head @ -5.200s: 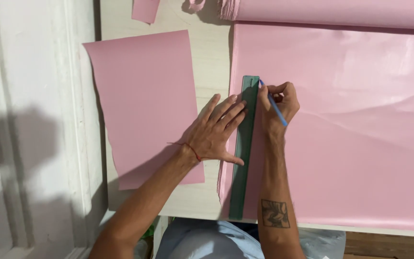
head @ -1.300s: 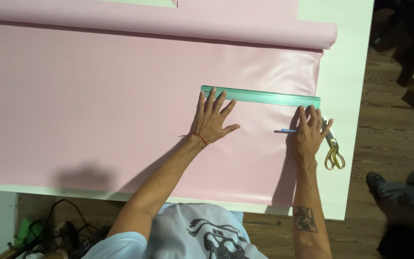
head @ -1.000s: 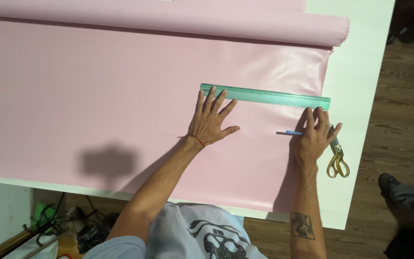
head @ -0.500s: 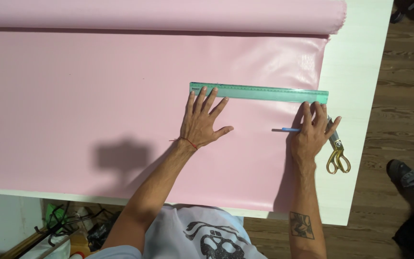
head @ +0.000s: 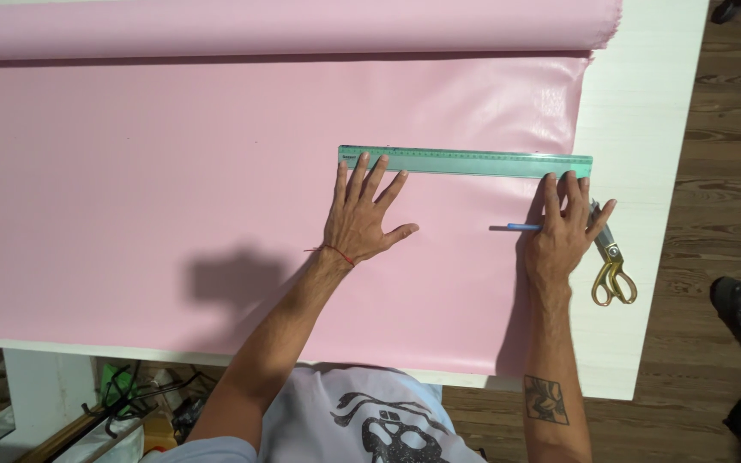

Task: Marking cutting lines on a pink leather roll using a ruler and a pen on a workshop table.

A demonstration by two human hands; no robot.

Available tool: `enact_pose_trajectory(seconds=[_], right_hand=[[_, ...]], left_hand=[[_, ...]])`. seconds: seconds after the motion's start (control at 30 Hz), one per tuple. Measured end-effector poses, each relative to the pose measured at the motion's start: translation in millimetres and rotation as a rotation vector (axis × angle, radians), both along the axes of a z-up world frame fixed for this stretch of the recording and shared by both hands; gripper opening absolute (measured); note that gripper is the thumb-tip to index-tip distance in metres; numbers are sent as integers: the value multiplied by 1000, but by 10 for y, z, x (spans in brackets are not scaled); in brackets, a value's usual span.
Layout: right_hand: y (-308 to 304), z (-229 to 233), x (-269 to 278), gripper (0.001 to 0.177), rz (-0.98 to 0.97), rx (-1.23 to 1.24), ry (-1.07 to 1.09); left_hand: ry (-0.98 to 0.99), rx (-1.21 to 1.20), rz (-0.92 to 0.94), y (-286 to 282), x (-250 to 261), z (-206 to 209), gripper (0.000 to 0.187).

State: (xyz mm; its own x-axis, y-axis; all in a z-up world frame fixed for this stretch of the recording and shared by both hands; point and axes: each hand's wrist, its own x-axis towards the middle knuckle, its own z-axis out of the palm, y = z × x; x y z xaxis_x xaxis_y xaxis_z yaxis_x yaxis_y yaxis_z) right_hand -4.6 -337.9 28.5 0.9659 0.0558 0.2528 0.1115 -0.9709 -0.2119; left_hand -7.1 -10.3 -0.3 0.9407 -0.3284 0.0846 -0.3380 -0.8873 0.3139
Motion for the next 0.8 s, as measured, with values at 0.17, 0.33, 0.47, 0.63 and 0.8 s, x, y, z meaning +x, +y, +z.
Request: enact_pose_trajectory(seconds=[0.17, 0.33, 0.47, 0.63, 0.8], right_hand=[[-31, -50, -8, 63, 0, -2, 3], [-30, -50, -16, 64, -9, 6, 6], [-35, -37, -2, 58, -8, -1, -7], [-87, -131, -12, 57, -9, -16, -7], [-109, -136, -7, 69, -9, -18, 9]], left_hand=[[7, 0, -2, -6, 6, -30, 94], [17, 3, -8, -15, 1, -15, 94], [19, 6, -4, -33, 4, 30, 93], [8, 2, -5, -37, 2, 18, 92], [5, -9, -10, -46, 13, 30, 92]])
